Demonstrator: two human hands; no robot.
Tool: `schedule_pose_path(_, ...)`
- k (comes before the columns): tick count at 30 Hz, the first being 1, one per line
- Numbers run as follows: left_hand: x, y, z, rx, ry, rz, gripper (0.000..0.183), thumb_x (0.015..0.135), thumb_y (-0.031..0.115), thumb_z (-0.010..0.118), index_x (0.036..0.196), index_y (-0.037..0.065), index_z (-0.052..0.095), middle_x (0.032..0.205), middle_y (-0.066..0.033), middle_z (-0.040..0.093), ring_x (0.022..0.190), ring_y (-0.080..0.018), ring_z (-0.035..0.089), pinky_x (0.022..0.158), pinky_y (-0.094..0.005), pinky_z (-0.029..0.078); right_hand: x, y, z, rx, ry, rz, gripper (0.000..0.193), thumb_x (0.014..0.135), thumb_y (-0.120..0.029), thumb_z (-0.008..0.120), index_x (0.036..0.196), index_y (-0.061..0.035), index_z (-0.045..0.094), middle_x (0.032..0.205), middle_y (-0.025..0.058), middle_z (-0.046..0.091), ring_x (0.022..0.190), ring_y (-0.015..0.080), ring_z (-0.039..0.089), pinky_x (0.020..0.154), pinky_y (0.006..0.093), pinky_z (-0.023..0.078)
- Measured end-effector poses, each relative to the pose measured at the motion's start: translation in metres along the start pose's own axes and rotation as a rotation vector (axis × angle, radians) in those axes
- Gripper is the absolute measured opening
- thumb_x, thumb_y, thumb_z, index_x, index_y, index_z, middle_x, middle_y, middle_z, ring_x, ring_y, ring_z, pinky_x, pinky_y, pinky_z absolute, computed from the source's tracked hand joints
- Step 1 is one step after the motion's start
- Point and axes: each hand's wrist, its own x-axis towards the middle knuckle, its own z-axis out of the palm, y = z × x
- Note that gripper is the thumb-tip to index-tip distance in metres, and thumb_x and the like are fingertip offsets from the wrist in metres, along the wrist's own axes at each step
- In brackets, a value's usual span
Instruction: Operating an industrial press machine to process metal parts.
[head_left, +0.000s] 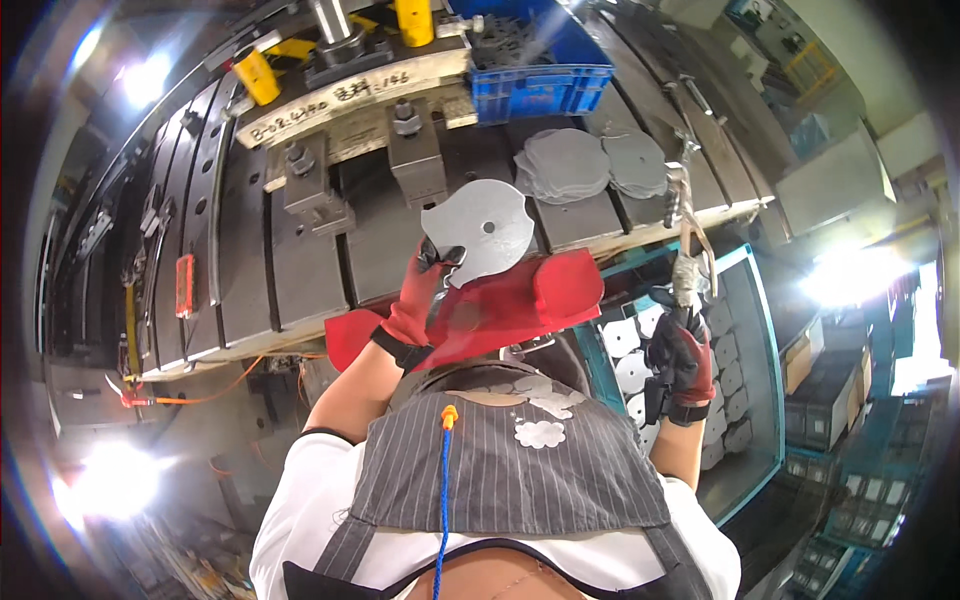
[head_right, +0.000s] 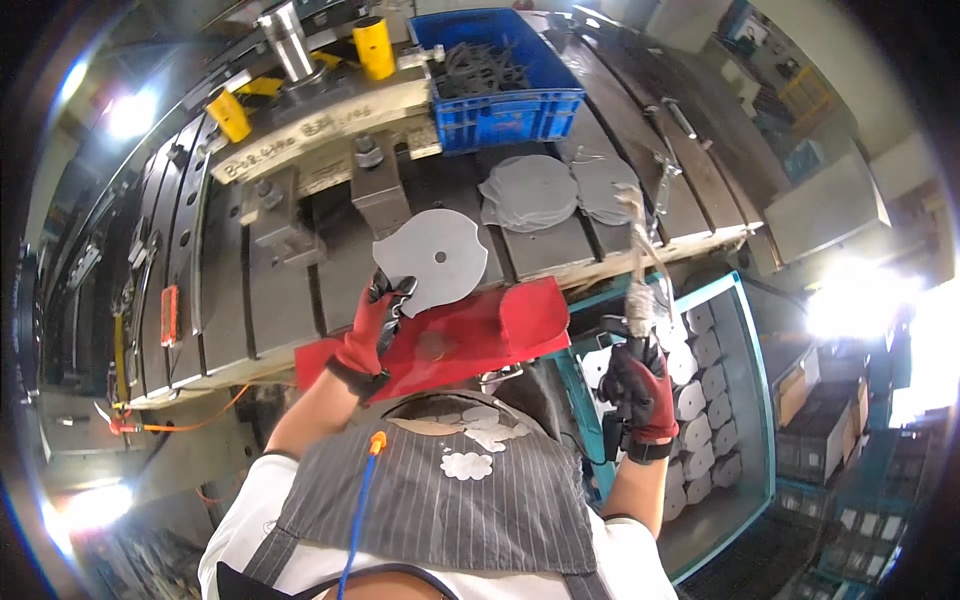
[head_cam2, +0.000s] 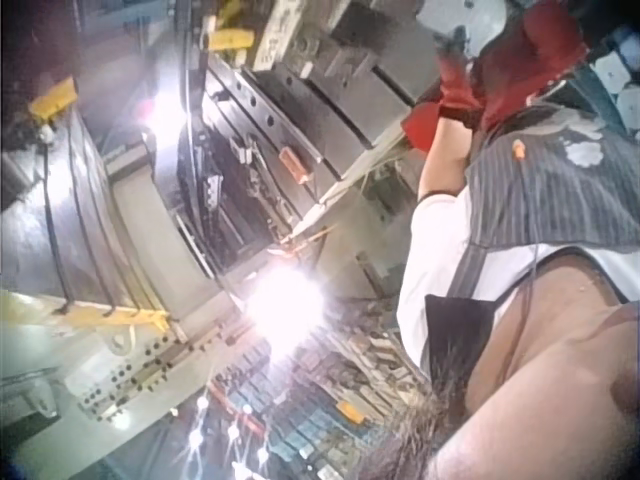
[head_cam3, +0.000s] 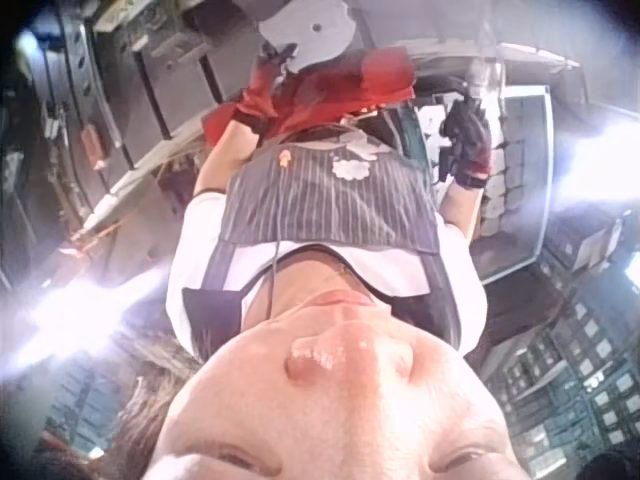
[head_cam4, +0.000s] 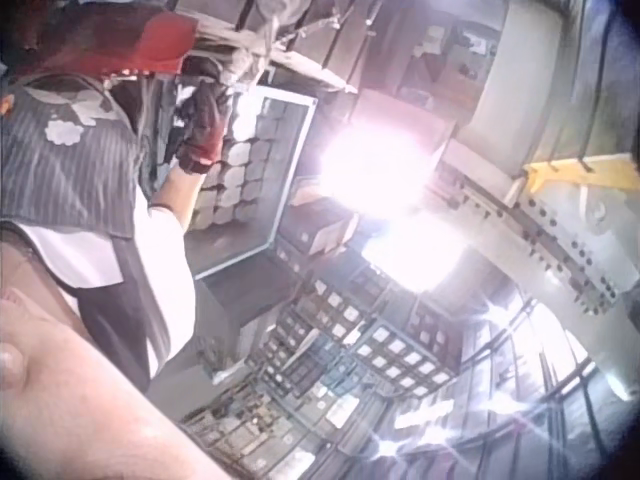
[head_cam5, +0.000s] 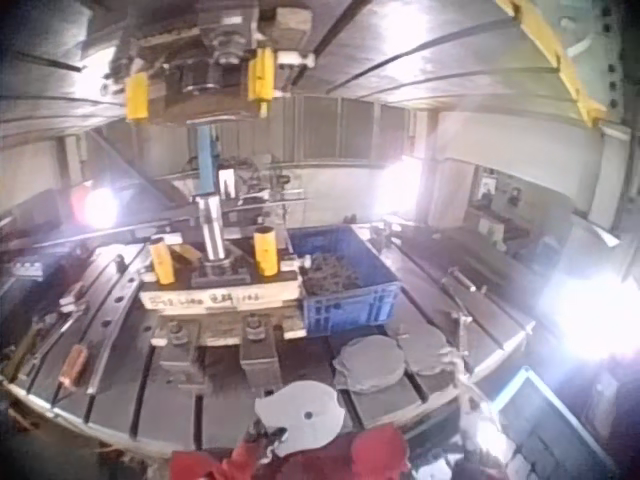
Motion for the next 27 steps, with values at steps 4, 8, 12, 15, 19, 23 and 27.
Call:
schedule_pose_path(4, 0.039, -0.004, 0.037, -0.009, -0.19, 0.112, 0.041, 0.077, -0.008, 0.047, 0.117, 0.001, 0.048, 0.103, -0.0032, 0.057, 0.093, -0.013, 0.054, 0.083, -0.0264, 0.044, 0.003, 0.06, -0.087, -0.228, 0.391, 0.008, 0.013, 0.081, -0.008, 0.054, 0.093, -0.0029, 0.055, 0.063, -0.0007, 0.05, 0.045, 0.0085, 0.043, 0.042, 0.0249, 0.041)
schedule_pose_path(8, 0.095, 0.004, 0.101, -0.133, -0.366, 0.013, 0.032, 0.079, 0.0, 0.05, 0.111, 0.001, 0.052, 0.099, -0.0019, 0.059, 0.089, -0.0125, 0.055, 0.079, -0.0271, 0.045, -0.023, 0.143, -0.161, -0.102, 0.47, 0.16, 0.02, 0.078, -0.012, 0.059, 0.097, -0.0068, 0.055, 0.062, -0.0004, 0.049, 0.048, 0.0088, 0.045, 0.042, 0.023, 0.039)
schedule_pose_path(12, 0.181, -0.012, 0.124, -0.122, -0.357, 0.074, 0.033, 0.079, 0.012, 0.056, 0.111, 0.004, 0.051, 0.101, -0.0046, 0.058, 0.089, -0.0158, 0.057, 0.077, -0.0279, 0.046, -0.037, 0.169, -0.168, -0.095, 0.386, 0.152, 0.021, 0.079, -0.013, 0.058, 0.098, -0.0052, 0.057, 0.061, -0.0043, 0.044, 0.046, 0.0069, 0.041, 0.038, 0.023, 0.036)
schedule_pose_path(15, 0.198, -0.019, 0.143, 0.59, -0.213, 0.164, 0.048, 0.078, 0.026, 0.06, 0.118, 0.005, 0.045, 0.109, -0.0109, 0.055, 0.098, -0.0233, 0.054, 0.085, -0.0363, 0.042, -0.033, 0.162, -0.161, -0.119, 0.396, 0.183, 0.023, 0.079, -0.014, 0.058, 0.101, -0.0055, 0.055, 0.062, -0.0039, 0.045, 0.047, 0.0075, 0.042, 0.039, 0.0235, 0.037)
schedule_pose_path(19, 0.168, -0.012, 0.161, 1.394, 0.122, 0.224, 0.087, 0.066, 0.051, 0.066, 0.131, 0.005, 0.029, 0.125, -0.027, 0.035, 0.116, -0.0427, 0.034, 0.096, -0.0482, 0.029, -0.015, 0.157, -0.158, -0.138, 0.395, 0.234, 0.024, 0.079, -0.015, 0.059, 0.1, -0.0059, 0.053, 0.063, -0.002, 0.046, 0.047, 0.0089, 0.044, 0.04, 0.0247, 0.039)
schedule_pose_path(23, 0.155, 0.036, 0.128, 1.128, 0.28, 0.566, 0.077, 0.07, 0.041, 0.066, 0.13, 0.004, 0.033, 0.128, -0.0265, 0.031, 0.119, -0.0399, 0.031, 0.098, -0.0426, 0.029, 0.011, 0.176, -0.163, -0.228, 0.279, 0.313, 0.025, 0.078, -0.02, 0.062, 0.097, -0.006, 0.052, 0.063, -0.0006, 0.047, 0.046, 0.0096, 0.044, 0.04, 0.0252, 0.038)
schedule_pose_path(27, 0.068, 0.104, 0.082, 0.125, -0.034, 0.29, 0.071, 0.07, 0.024, 0.067, 0.131, 0.009, 0.034, 0.134, -0.0181, 0.031, 0.122, -0.0322, 0.033, 0.099, -0.0417, 0.028, 0.057, 0.154, -0.132, -0.241, 0.198, 0.46, 0.027, 0.081, -0.025, 0.06, 0.097, -0.0053, 0.052, 0.061, -0.0023, 0.045, 0.048, 0.0078, 0.041, 0.041, 0.0245, 0.035)
